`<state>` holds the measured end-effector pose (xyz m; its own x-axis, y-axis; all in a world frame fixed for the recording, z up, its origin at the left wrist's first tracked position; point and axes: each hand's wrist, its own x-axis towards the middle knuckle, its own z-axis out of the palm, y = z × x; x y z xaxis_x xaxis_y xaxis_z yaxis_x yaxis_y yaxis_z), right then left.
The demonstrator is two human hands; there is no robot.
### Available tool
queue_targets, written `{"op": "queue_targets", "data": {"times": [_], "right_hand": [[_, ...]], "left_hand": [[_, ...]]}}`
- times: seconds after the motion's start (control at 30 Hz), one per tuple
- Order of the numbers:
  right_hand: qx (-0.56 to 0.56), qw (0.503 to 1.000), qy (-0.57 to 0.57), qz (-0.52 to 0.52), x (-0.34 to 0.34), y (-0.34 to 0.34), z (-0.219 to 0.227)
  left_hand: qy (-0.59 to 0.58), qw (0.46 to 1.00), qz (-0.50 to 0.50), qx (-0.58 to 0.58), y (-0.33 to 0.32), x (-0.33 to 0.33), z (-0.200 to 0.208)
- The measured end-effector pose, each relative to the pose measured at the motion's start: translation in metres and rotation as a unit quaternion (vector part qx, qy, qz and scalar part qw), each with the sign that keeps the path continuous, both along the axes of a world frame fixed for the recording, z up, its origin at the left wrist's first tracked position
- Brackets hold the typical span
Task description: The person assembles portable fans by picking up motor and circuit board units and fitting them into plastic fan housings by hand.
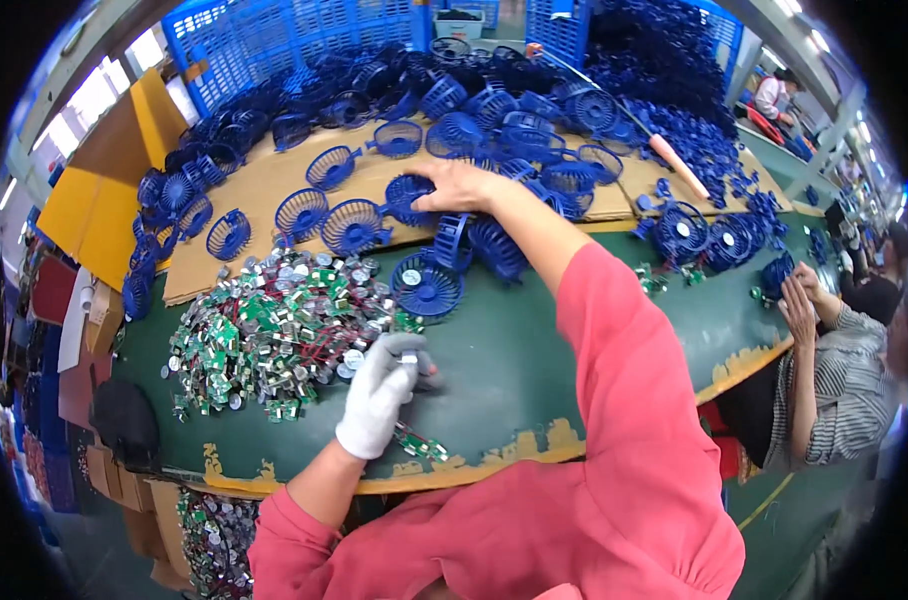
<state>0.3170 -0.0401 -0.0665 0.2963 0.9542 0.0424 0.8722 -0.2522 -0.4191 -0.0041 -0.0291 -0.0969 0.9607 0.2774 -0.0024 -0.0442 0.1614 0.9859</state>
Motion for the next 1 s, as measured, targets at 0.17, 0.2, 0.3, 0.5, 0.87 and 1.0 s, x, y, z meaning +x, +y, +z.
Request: {"op": "queue_targets", "data": {"times": [0.17, 0.2, 0.3, 0.5, 0.87, 1.0], "right_hand": [[0.102, 0.985, -0.131, -0.056, -0.026, -0.059, -0.016], [0.105, 0.983, -0.131, -0.069, -0.025, -0.069, -0.015], [0.333, 0.932, -0.137, -0.033, -0.041, -0.102, 0.016], [0.347, 0.922, -0.142, -0.092, -0.217, -0.245, 0.101], [0.702, 0.575, -0.303, 0.292, -0.265, -0.281, 0.085], [0.534, 0.756, -0.351, 0.142, -0.250, -0.280, 0.061]], "left_hand": [[0.013, 1.000, -0.010, -0.006, -0.001, 0.011, -0.016], [0.025, 0.999, -0.017, -0.034, -0.004, 0.014, -0.015], [0.050, 0.998, -0.003, 0.034, -0.007, 0.016, -0.006], [0.077, 0.994, 0.007, 0.080, -0.002, 0.000, -0.009], [0.059, 0.990, 0.000, 0.130, -0.012, 0.005, -0.006], [0.059, 0.990, 0.018, 0.124, -0.015, 0.002, -0.003]]}}
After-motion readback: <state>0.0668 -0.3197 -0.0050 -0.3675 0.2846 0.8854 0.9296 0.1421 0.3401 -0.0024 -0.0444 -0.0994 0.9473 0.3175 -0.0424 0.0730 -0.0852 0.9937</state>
